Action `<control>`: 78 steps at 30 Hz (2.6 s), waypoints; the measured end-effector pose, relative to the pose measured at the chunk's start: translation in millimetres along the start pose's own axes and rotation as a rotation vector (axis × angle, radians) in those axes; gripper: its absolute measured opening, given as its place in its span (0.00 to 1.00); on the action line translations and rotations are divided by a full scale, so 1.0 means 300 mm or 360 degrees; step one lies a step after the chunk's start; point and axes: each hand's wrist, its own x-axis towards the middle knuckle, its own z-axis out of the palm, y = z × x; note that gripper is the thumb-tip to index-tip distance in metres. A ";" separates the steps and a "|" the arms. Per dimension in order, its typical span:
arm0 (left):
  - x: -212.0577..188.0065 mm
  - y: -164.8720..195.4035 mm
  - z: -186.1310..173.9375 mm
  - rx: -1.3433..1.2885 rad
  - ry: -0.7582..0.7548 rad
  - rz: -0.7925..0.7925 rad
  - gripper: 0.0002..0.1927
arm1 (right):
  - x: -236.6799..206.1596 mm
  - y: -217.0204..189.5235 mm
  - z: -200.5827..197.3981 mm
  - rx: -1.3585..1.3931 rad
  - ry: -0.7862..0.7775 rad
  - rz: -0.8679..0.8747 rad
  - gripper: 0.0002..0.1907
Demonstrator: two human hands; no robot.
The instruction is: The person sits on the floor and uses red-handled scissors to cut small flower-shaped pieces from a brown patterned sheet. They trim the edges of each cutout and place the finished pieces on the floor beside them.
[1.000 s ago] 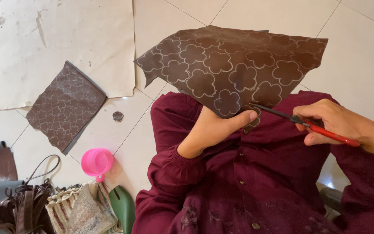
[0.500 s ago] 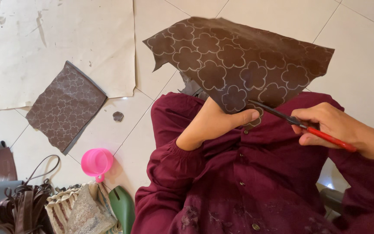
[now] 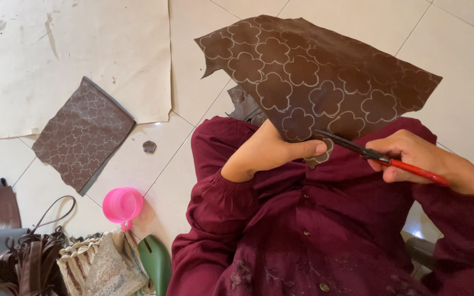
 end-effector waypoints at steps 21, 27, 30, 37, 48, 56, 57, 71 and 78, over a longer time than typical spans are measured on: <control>0.036 -0.017 -0.023 0.0101 0.0023 -0.0041 0.21 | 0.030 0.056 0.047 0.0327 -0.0005 -0.0090 0.43; 0.057 -0.014 -0.056 0.0011 -0.0209 -0.0051 0.18 | 0.039 0.080 0.056 0.0363 0.0019 -0.0099 0.41; 0.064 -0.011 -0.066 0.0010 -0.0260 -0.0152 0.18 | 0.043 0.085 0.059 0.0358 0.0031 -0.0113 0.41; 0.091 -0.073 -0.085 -0.0009 -0.0146 -0.0060 0.18 | 0.055 0.037 0.041 0.0308 0.0037 -0.0195 0.41; 0.212 -0.418 -0.100 -0.0971 0.0981 -0.0278 0.16 | 0.103 0.064 0.132 0.0768 0.0342 0.0157 0.25; 0.093 -0.342 0.112 -0.1001 0.0930 0.0147 0.09 | 0.140 0.008 0.249 0.0754 0.1193 -0.0305 0.13; 0.076 -0.314 0.139 -0.1023 0.0878 0.0170 0.08 | 0.145 -0.011 0.260 0.0776 0.1255 -0.0332 0.12; -0.031 -0.154 0.229 -0.0557 0.0687 0.0306 0.10 | 0.128 -0.159 0.308 0.0755 0.1402 -0.0313 0.07; -0.030 -0.153 0.216 -0.0605 0.0836 0.0422 0.11 | 0.091 -0.170 0.339 0.0820 0.0819 -0.0377 0.37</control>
